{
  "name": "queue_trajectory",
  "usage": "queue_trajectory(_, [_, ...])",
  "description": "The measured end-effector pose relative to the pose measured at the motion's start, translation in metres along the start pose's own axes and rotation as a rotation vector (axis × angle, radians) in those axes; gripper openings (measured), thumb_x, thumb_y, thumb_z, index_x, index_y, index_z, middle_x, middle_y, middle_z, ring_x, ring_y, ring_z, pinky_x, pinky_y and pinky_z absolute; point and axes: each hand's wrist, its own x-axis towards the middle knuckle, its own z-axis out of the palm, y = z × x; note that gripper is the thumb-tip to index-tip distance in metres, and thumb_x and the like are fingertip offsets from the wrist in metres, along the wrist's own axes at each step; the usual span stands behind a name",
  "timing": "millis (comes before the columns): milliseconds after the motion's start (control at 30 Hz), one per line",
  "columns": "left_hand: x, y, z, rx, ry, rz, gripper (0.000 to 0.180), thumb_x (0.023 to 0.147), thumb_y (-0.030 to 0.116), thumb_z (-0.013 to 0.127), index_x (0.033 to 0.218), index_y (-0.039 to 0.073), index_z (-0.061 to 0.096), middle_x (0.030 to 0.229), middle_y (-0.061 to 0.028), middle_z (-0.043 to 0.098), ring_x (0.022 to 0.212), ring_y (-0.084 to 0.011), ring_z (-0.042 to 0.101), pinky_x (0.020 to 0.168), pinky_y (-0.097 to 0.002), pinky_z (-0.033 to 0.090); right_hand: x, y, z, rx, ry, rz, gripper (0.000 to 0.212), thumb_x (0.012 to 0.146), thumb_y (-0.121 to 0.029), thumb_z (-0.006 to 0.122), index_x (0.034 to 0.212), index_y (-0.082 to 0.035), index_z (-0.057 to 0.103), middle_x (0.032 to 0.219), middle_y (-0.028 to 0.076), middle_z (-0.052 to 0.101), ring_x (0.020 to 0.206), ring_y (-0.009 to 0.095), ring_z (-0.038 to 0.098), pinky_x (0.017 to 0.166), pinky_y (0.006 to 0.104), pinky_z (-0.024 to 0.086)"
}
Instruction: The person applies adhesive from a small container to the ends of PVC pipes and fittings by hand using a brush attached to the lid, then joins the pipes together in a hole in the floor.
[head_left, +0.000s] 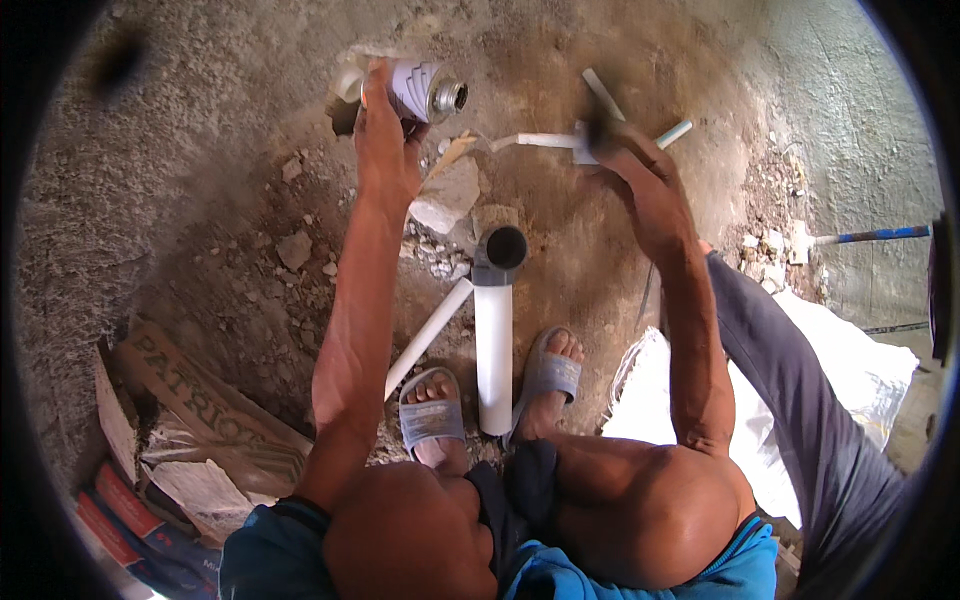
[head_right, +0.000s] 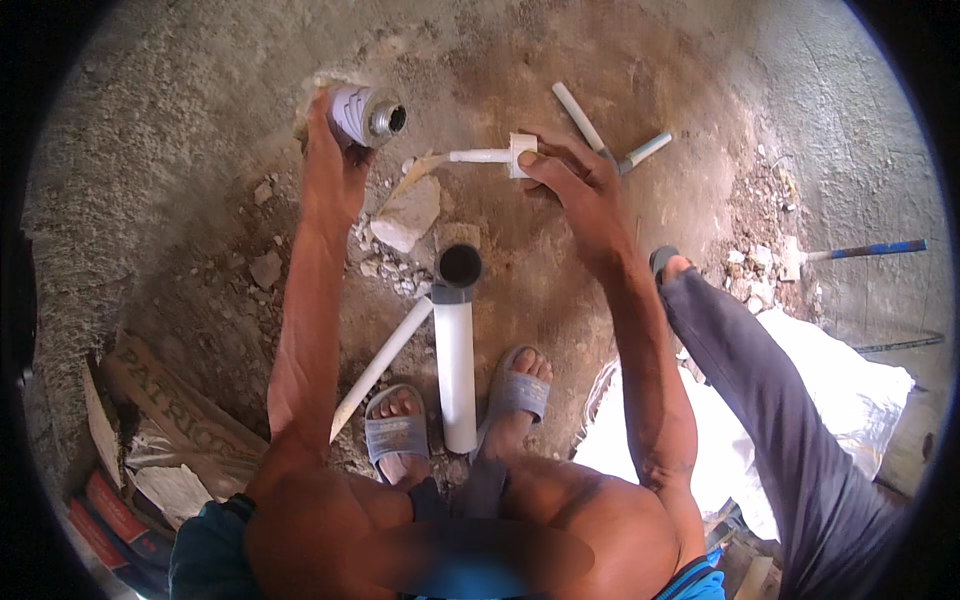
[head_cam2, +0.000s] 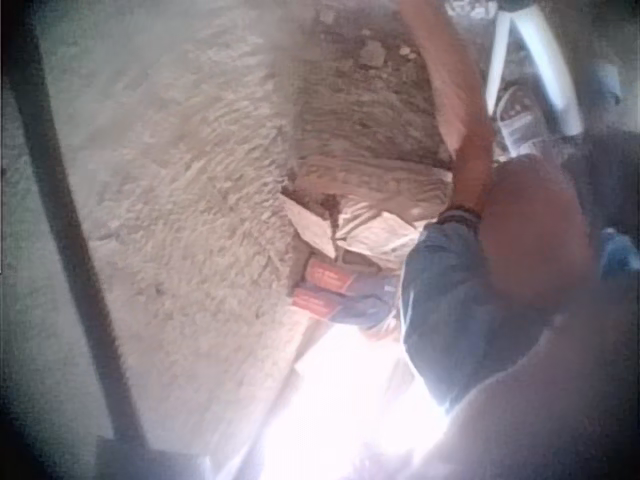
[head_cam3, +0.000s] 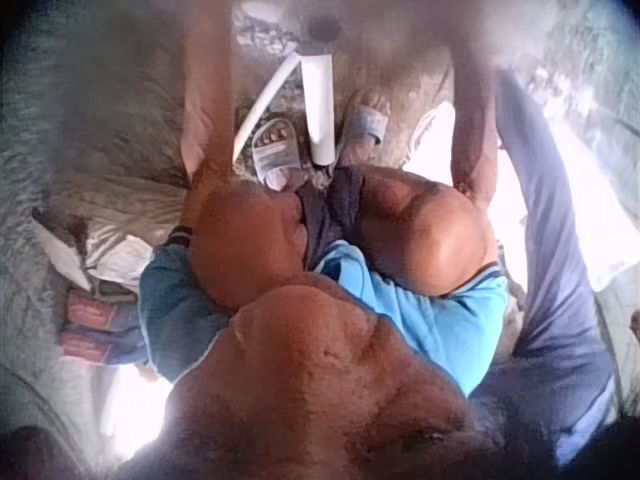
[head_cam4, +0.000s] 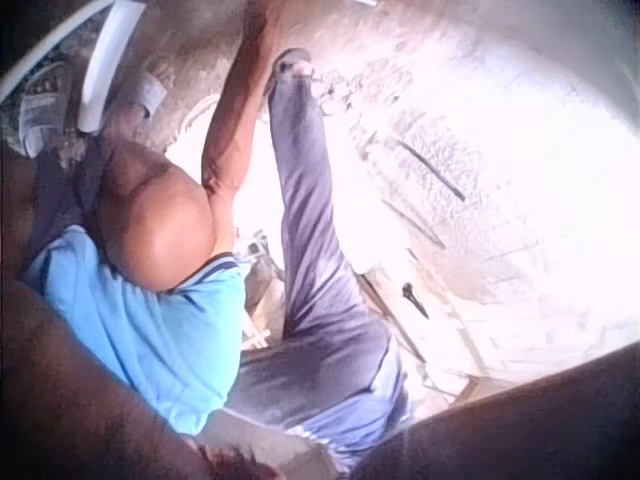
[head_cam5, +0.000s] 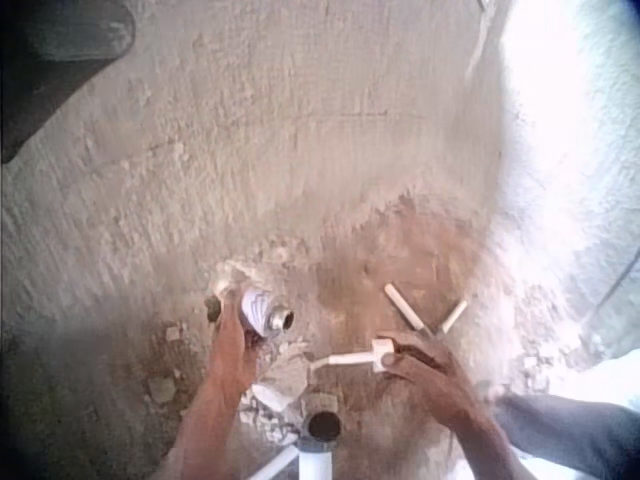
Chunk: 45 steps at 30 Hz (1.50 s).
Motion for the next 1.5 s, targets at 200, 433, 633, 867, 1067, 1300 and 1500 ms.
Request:
queue_trajectory(200, [-0.016,-0.017,-0.012,0.019,0.093,-0.084,0.062,0.093,0.059,0.06,0.133,0.012,0.051,0.124,-0.006,0.054,0.106,-0.0185,0.05,0.091,-0.0364,0.041,-0.032,-0.01,0.001,-0.597,-0.127,0.108,0.04,0.091,-0.023,0.071,0.128,-0.006,0.066,0.111,0.01,0.066,0.094,0.02,0.064,0.085,0.0342,0.052])
queue_trajectory(433, [-0.059,-0.075,-0.023,-0.019,-0.009,-0.184,0.064,0.097,0.064,0.047,0.138,0.015,0.049,0.13,-0.0052,0.055,0.116,-0.0179,0.052,0.099,-0.0362,0.041,-0.046,0.06,0.012,-0.741,-0.171,0.051,0.041,0.089,-0.03,0.071,0.125,-0.009,0.067,0.104,0.014,0.065,0.09,0.026,0.065,0.079,0.0368,0.052])
queue_trajectory(633, [-0.077,-0.104,-0.033,-0.18,-0.126,-0.308,0.052,0.1,0.051,0.053,0.138,0.016,0.05,0.123,-0.0032,0.061,0.113,-0.0191,0.059,0.097,-0.0378,0.047,-0.039,0.059,0.015,-0.778,-0.339,0.072,0.042,0.088,-0.026,0.07,0.124,-0.004,0.066,0.101,0.018,0.065,0.088,0.029,0.064,0.079,0.0407,0.051])
queue_trajectory(867, [-0.081,-0.097,-0.027,-0.181,-0.146,-0.399,0.051,0.097,0.055,0.054,0.134,0.019,0.053,0.119,-0.0037,0.062,0.11,-0.0194,0.062,0.095,-0.0405,0.051,-0.041,0.052,0.018,-1.061,-0.311,-0.338,0.037,0.084,-0.019,0.069,0.117,-0.002,0.066,0.11,0.02,0.059,0.097,0.036,0.063,0.084,0.046,0.052])
queue_trajectory(1067, [-0.081,-0.096,-0.035,-0.135,-0.152,-0.376,0.052,0.096,0.059,0.051,0.134,0.023,0.052,0.125,-0.0016,0.06,0.116,-0.0202,0.059,0.096,-0.047,0.05,-0.055,0.05,0.031,-0.947,-0.234,-0.363,0.041,0.085,-0.013,0.071,0.124,-0.003,0.061,0.111,0.019,0.058,0.102,0.037,0.062,0.086,0.0447,0.053])
queue_trajectory(1300, [-0.079,-0.103,-0.038,-0.148,-0.162,-0.377,0.054,0.096,0.06,0.052,0.136,0.023,0.051,0.126,-0.003,0.059,0.117,-0.021,0.058,0.097,-0.0483,0.049,-0.071,0.063,0.021,-0.645,-0.164,-0.06,0.037,0.088,-0.014,0.071,0.123,-0.004,0.064,0.112,0.017,0.059,0.097,0.033,0.064,0.082,0.0431,0.054])
queue_trajectory(1500, [-0.082,-0.1,-0.035,-0.147,-0.15,-0.39,0.058,0.094,0.06,0.054,0.139,0.023,0.05,0.128,-0.0025,0.058,0.119,-0.0211,0.057,0.099,-0.0489,0.048,-0.066,0.054,0.016,-0.992,-0.236,-0.381,0.042,0.084,-0.011,0.072,0.125,-0.007,0.063,0.116,0.015,0.058,0.096,0.031,0.062,0.085,0.0419,0.055])
